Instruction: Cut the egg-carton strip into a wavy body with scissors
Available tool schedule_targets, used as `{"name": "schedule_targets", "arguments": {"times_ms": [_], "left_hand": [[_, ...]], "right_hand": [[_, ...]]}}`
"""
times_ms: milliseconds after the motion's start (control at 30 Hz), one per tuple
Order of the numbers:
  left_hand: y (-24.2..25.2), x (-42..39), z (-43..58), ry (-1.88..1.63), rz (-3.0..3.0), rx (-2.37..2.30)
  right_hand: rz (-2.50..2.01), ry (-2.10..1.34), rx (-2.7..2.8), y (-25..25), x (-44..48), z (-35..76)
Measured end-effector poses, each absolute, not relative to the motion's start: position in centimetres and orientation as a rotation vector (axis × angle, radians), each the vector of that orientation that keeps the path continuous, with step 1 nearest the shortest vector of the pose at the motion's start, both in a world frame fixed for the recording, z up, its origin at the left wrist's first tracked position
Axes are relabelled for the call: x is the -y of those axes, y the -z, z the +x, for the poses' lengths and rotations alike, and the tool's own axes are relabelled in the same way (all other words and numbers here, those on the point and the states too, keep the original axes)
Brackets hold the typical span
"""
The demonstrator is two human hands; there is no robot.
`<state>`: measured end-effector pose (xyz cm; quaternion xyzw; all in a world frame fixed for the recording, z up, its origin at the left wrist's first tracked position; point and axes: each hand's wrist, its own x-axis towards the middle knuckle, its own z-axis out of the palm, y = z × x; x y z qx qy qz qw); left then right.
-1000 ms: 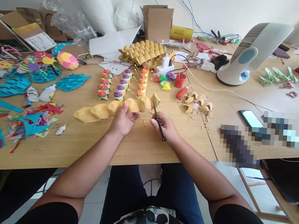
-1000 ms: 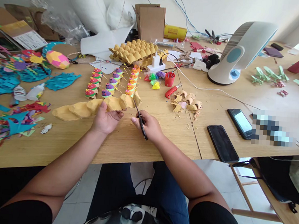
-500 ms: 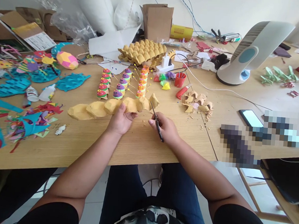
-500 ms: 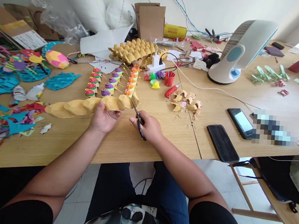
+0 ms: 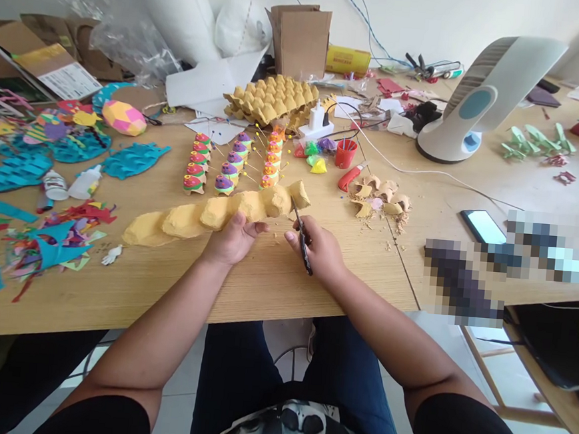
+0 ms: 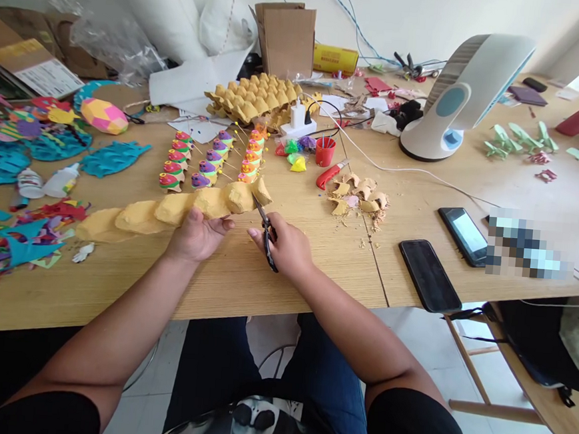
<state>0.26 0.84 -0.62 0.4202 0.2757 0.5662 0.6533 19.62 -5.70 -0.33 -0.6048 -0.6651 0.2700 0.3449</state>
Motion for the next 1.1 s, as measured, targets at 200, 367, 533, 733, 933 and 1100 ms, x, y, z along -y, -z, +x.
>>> {"name": "schedule_targets", "arguments": {"times_ms": [200, 367, 533, 733, 933, 1100], "left_hand": [[0.9, -0.8, 0.1, -1.282, 0.989, -0.631], [0.7, -0.9, 0.3, -1.268, 0.977, -0.631], [0.5, -1.1, 0.4, -1.286, 0.953, -0.629], [0.6, -1.2, 0.3, -1.3, 0.923, -0.617], [0.7, -1.2, 0.1, -1.339, 0.941, -0.658], [0.4, -1.2, -0.1, -1.348, 0.93, -0.642]], "right_hand": [[-1.476, -0.749, 1.69, 0.4, 5.7, 19.7], [-1.435, -0.767, 1.674, 0.8, 5.4, 19.7], [-1.407, -0.76, 1.682, 1.4, 5.1, 19.7], [-1.373, -0.749, 1.679, 1.8, 4.7, 19.6], [-1.448, -0.69, 1.687, 2.0, 4.5, 19.5], [-1.457, -0.644, 1.728, 2.0, 4.9, 19.8]]}}
